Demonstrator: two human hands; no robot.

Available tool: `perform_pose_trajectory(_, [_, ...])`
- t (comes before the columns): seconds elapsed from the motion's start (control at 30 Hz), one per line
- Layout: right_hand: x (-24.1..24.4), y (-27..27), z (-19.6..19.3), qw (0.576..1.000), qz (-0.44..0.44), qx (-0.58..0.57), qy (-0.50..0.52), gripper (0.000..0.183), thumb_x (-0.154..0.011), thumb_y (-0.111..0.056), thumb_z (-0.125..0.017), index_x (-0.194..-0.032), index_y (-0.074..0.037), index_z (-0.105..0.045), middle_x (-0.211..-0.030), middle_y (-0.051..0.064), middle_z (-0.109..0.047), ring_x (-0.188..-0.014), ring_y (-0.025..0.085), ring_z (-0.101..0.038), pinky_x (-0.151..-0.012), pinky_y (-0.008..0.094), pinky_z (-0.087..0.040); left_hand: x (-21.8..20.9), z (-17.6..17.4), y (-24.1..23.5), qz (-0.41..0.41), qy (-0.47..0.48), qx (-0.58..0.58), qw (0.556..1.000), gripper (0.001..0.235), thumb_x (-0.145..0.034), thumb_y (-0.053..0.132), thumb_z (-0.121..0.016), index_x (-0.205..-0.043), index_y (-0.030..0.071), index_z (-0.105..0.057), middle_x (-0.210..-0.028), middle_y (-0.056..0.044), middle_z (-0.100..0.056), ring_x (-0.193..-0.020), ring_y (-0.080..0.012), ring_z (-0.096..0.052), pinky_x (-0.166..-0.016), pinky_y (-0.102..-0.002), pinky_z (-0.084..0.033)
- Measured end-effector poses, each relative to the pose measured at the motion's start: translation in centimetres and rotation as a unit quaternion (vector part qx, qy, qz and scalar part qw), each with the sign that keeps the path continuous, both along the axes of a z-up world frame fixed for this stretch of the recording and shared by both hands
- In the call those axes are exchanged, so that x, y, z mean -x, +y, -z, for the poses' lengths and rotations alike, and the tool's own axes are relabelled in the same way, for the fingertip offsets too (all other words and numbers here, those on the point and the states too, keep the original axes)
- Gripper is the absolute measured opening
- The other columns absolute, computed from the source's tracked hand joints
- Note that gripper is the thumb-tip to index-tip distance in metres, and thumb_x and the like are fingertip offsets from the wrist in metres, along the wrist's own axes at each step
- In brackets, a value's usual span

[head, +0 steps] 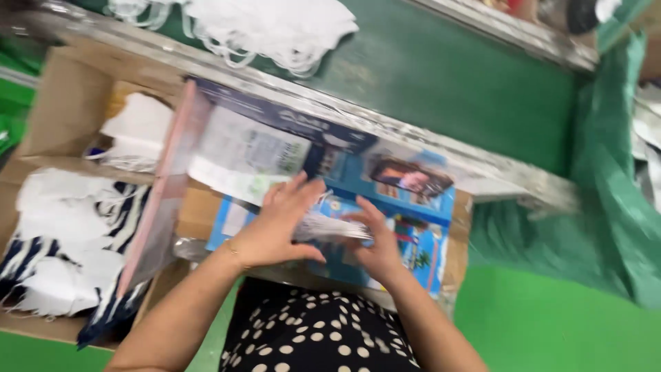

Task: Picking up face masks and placing them into individual plastic packaging sleeves.

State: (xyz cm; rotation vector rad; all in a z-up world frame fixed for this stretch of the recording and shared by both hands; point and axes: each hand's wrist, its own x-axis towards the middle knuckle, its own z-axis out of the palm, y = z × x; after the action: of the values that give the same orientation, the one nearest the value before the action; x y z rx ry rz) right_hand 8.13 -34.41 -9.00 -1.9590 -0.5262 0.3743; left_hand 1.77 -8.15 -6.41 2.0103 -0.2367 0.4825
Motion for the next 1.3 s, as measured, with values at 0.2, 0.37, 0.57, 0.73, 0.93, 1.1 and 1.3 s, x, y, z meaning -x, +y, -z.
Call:
perform_pose_trajectory(0.2, [-0.1, -1.1, 4.1, 0.998, -0.047, -0.052, 0.002, 0.069, -0.078, 0.000, -0.084, -0.140, -0.008, -0.053, -0.129, 0.011, -0.067, -0.116, 0.022, -0.066, -0.097, 0.034, -0.054, -1.6, 3.8, -5.6, 0.049, 0.129, -0.261, 0.955, 0.074, -0.079, 0.026, -0.080, -0.146, 0.020, -0.049, -0.150, -0.001, -0.054, -0.148, -0.0298, -0.038, -0.123, -0.062, -0.014])
perform_pose_trajectory(0.37, [-0.2, -2.5, 4.6, 0.988, -0.120, -0.094, 0.023, 0.070, -0.072, 0.009, -0.073, -0.138, -0.008, -0.056, -0.133, 0.011, -0.063, -0.122, 0.024, -0.062, -0.103, 0.034, -0.050, -2.1, 3.4, -7.1, -0.006, 0.121, -0.325, 0.938, 0.074, -0.080, 0.016, -0.076, -0.149, 0.015, -0.050, -0.139, -0.002, -0.057, -0.148, -0.0310, -0.039, -0.121, -0.068, -0.014])
perform_pose_trajectory(0.57, [-1.6, -5.0, -0.8, 0.989, -0.141, 0.024, -0.025, 0.049, -0.077, 0.004, -0.073, -0.124, -0.010, -0.072, -0.115, 0.010, -0.075, -0.104, 0.024, -0.072, -0.091, 0.034, -0.054, -2.0, 3.8, -5.9, 0.121, -0.008, -0.136, 0.983, 0.060, -0.078, 0.007, -0.065, -0.137, 0.009, -0.058, -0.144, -0.020, -0.054, -0.141, -0.0419, -0.042, -0.116, -0.056, -0.034])
perform_pose_trajectory(0.73, [-2.4, -9.8, -8.9, 0.973, -0.200, 0.099, 0.052, 0.046, -0.077, -0.004, -0.068, -0.123, -0.008, -0.073, -0.093, 0.016, -0.078, -0.077, 0.028, -0.071, -0.066, 0.037, -0.054, -3.7, 5.7, -3.2, -0.137, 0.123, -0.264, 0.947, 0.045, -0.083, 0.014, -0.067, -0.127, 0.005, -0.065, -0.118, -0.016, -0.060, -0.114, -0.0372, -0.054, -0.099, -0.050, -0.044])
perform_pose_trajectory(0.93, [-3.0, -8.5, -5.7, 0.960, -0.044, 0.254, -0.109, 0.020, -0.088, -0.024, -0.071, -0.103, -0.012, -0.074, -0.085, 0.013, -0.074, -0.074, 0.031, -0.070, -0.065, 0.041, -0.052, -5.2, 10.4, -4.6, -0.151, 0.192, -0.425, 0.872, 0.036, -0.088, 0.009, -0.059, -0.121, -0.002, -0.063, -0.110, -0.016, -0.060, -0.104, -0.0327, -0.060, -0.085, -0.039, -0.054])
perform_pose_trajectory(1.1, [-2.4, -6.1, -0.8, 0.984, -0.038, 0.086, -0.154, 0.028, -0.082, -0.011, -0.077, -0.110, -0.014, -0.073, -0.103, 0.010, -0.074, -0.095, 0.035, -0.068, -0.083, 0.045, -0.053, -5.8, 7.6, -4.7, -0.185, 0.230, -0.363, 0.884, 0.025, -0.092, 0.009, -0.058, -0.116, 0.004, -0.061, -0.108, -0.016, -0.060, -0.099, -0.0338, -0.063, -0.075, -0.041, -0.057])
perform_pose_trajectory(1.3, [-1.6, -4.8, -0.3, 0.962, -0.064, 0.173, -0.201, 0.046, -0.074, -0.001, -0.070, -0.117, -0.017, -0.074, -0.107, 0.008, -0.074, -0.099, 0.035, -0.063, -0.086, 0.045, -0.050, -5.9, 10.3, -4.7, -0.200, 0.221, -0.357, 0.885, 0.026, -0.087, 0.017, -0.066, -0.107, 0.003, -0.060, -0.107, -0.017, -0.060, -0.102, -0.0339, -0.064, -0.077, -0.042, -0.058])
